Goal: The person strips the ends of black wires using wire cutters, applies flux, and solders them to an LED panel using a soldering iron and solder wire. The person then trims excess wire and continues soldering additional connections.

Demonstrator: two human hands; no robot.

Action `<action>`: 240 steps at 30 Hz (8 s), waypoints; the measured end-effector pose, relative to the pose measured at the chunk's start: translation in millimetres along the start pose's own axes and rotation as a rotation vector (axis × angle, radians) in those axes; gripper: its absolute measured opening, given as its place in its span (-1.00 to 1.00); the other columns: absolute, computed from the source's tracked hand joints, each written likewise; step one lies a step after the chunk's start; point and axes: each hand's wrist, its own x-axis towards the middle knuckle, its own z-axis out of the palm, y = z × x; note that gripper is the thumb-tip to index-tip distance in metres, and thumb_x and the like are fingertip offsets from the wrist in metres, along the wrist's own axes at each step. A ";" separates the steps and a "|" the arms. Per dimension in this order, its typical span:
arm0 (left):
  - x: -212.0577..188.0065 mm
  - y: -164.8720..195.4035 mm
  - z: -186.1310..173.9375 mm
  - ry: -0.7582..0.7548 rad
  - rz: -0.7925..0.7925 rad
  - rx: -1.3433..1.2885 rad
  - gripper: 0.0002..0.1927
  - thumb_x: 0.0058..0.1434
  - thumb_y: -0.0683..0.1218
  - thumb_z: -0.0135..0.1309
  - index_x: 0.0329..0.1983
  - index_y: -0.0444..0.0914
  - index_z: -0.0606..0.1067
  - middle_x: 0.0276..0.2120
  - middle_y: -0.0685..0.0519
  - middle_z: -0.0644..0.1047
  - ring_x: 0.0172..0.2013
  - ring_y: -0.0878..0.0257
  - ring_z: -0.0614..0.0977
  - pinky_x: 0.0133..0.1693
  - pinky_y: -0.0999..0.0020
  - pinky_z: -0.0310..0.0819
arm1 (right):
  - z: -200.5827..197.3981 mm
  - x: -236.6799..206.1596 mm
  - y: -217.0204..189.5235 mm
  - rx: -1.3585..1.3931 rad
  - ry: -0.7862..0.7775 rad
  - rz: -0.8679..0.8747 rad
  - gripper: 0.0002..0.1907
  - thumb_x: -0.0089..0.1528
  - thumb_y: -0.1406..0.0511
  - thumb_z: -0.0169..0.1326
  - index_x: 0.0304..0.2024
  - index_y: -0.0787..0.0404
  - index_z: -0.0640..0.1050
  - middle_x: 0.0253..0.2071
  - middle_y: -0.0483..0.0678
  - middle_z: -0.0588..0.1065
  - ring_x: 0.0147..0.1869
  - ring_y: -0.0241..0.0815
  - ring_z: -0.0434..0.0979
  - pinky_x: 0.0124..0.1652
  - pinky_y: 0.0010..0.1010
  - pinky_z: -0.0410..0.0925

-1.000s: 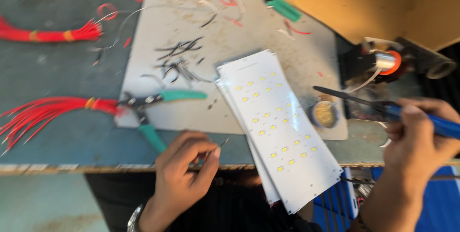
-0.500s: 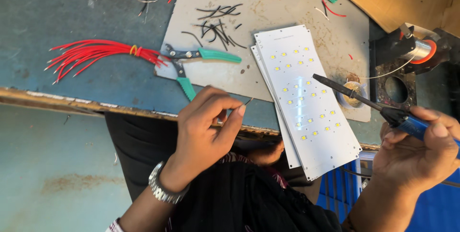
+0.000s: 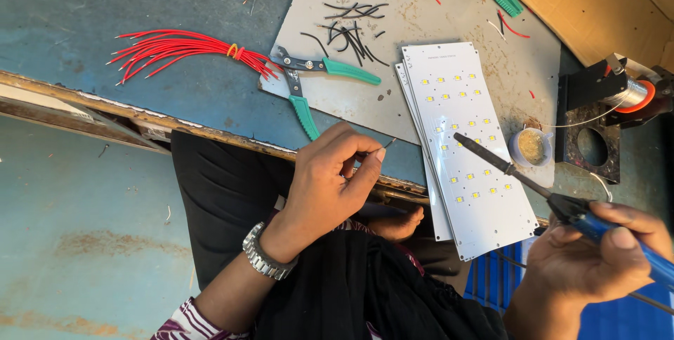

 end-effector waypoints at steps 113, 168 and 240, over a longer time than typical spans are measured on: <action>46.2 -27.7 34.6 0.042 0.089 0.026 -0.95 0.28 -0.24 0.19 -0.23 -0.29 0.55 -0.45 0.04 0.51 -0.54 0.32 0.51 -0.47 0.41 0.32 | -16.5 19.1 34.7 0.269 -0.033 0.400 -0.71 0.48 0.12 -0.01 0.00 0.18 0.56 -0.38 0.05 0.49 -0.44 -0.22 0.36 -0.38 -0.46 0.24; 179.5 -147.2 43.2 -0.334 0.503 0.306 -0.93 0.16 -0.21 0.13 -0.44 -0.29 0.50 -0.42 -0.07 0.61 -0.36 -0.06 0.64 -0.30 0.05 0.49 | 57.2 46.0 48.8 -0.721 -0.744 -0.182 -0.68 0.52 0.32 0.06 0.25 0.28 0.31 0.13 0.21 0.55 0.22 0.02 0.61 0.26 -0.28 0.42; 178.5 -140.3 41.1 -0.594 0.295 0.462 -0.86 0.18 -0.18 0.08 -0.35 -0.35 0.60 -0.23 -0.07 0.63 -0.27 -0.07 0.66 -0.18 0.09 0.55 | 163.3 141.1 99.2 -0.747 -0.487 0.218 -0.85 0.25 0.32 0.18 -0.32 0.32 0.62 -0.60 -0.14 0.46 -0.54 -0.44 0.41 -0.49 -0.58 0.25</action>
